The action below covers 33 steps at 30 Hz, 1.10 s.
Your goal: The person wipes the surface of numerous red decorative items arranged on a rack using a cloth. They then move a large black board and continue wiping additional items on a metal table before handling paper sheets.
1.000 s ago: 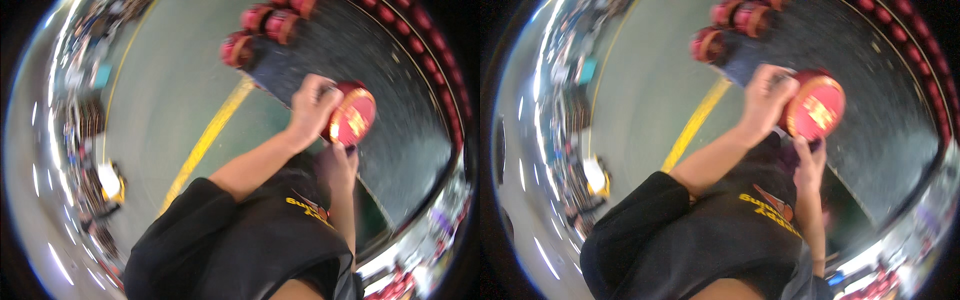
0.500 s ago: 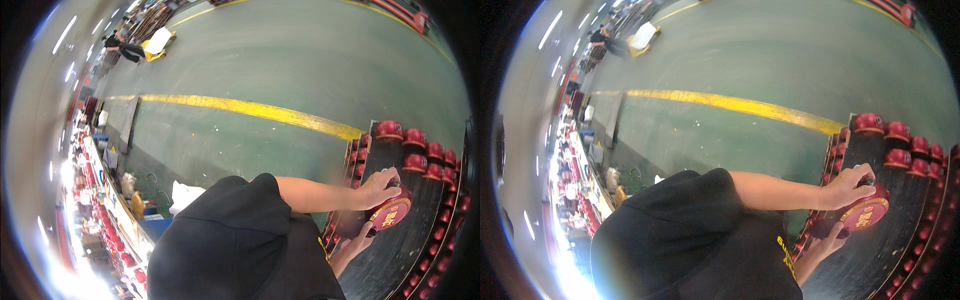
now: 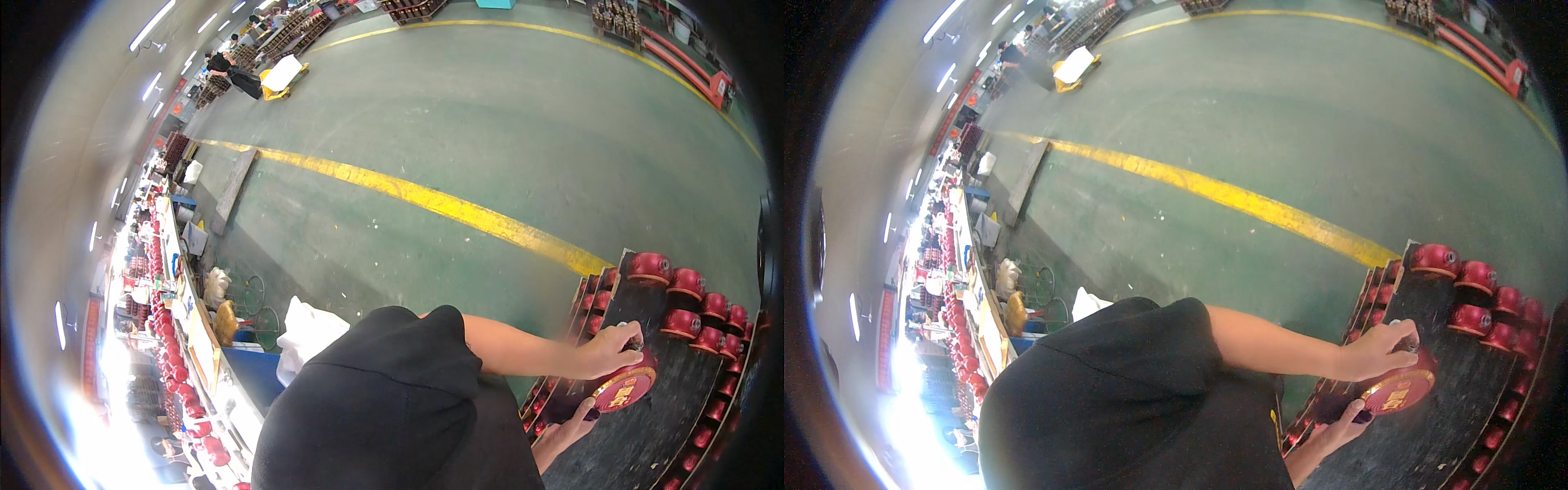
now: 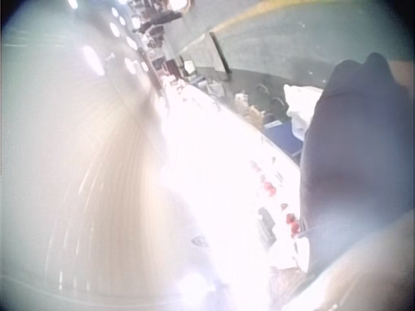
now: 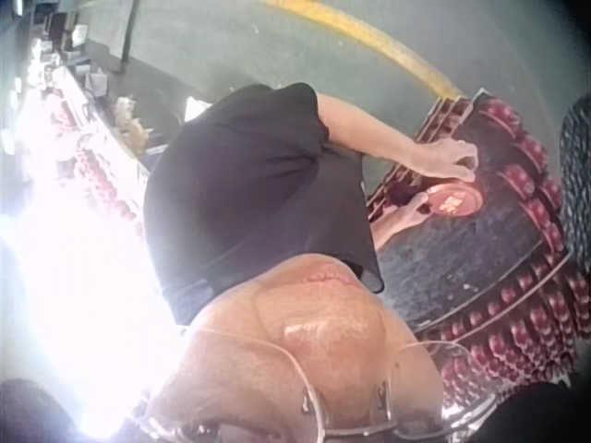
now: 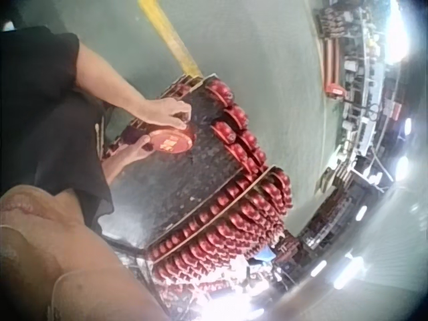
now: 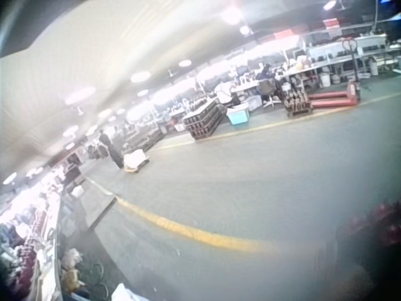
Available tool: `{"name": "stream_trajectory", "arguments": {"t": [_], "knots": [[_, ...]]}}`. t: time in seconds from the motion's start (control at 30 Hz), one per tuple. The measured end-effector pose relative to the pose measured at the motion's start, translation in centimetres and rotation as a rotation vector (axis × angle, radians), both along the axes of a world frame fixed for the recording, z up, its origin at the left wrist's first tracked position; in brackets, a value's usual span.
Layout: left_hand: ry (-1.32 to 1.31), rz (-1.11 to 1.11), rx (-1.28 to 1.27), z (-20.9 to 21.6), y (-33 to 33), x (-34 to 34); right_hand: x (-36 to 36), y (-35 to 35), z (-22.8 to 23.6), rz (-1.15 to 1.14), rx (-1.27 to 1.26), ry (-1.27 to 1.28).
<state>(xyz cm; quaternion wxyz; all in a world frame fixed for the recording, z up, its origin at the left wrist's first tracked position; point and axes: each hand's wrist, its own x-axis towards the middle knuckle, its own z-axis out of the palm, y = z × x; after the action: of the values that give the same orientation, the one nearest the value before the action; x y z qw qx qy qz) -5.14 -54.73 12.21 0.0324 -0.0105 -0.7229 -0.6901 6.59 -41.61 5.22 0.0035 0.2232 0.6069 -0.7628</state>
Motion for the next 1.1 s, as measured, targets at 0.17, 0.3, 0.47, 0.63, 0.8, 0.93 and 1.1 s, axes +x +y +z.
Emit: {"name": "stream_trajectory", "arguments": {"t": [0.17,0.3,0.47,0.63,0.8,0.93,1.1], "knots": [[0.03,-0.092,-0.095,-0.1,0.0,-1.2,-0.3,-0.1,0.9,-0.003,-0.21,-0.125],[0.183,-0.238,-0.275,-0.8,0.6,-1.7,-0.1,-0.3,-0.3,-0.035,-0.244,-0.112],[0.177,-0.351,-0.239,-1.7,1.2,-4.3,1.4,1.3,-2.0,-0.047,-0.366,-0.054],[0.433,-0.417,-0.471,-5.2,1.6,-9.8,5.3,4.0,-1.6,-0.242,-0.098,-0.221],[0.561,-0.347,-0.596,-7.6,1.2,-15.6,9.2,5.5,-1.7,-0.421,-0.05,-0.385],[0.51,-0.305,-0.647,-8.8,0.7,-18.7,10.5,5.3,-2.8,-0.501,-0.12,-0.397],[0.479,-0.288,-0.681,-9.8,0.2,-20.0,10.3,4.7,-3.3,-0.475,-0.078,-0.347]]}}
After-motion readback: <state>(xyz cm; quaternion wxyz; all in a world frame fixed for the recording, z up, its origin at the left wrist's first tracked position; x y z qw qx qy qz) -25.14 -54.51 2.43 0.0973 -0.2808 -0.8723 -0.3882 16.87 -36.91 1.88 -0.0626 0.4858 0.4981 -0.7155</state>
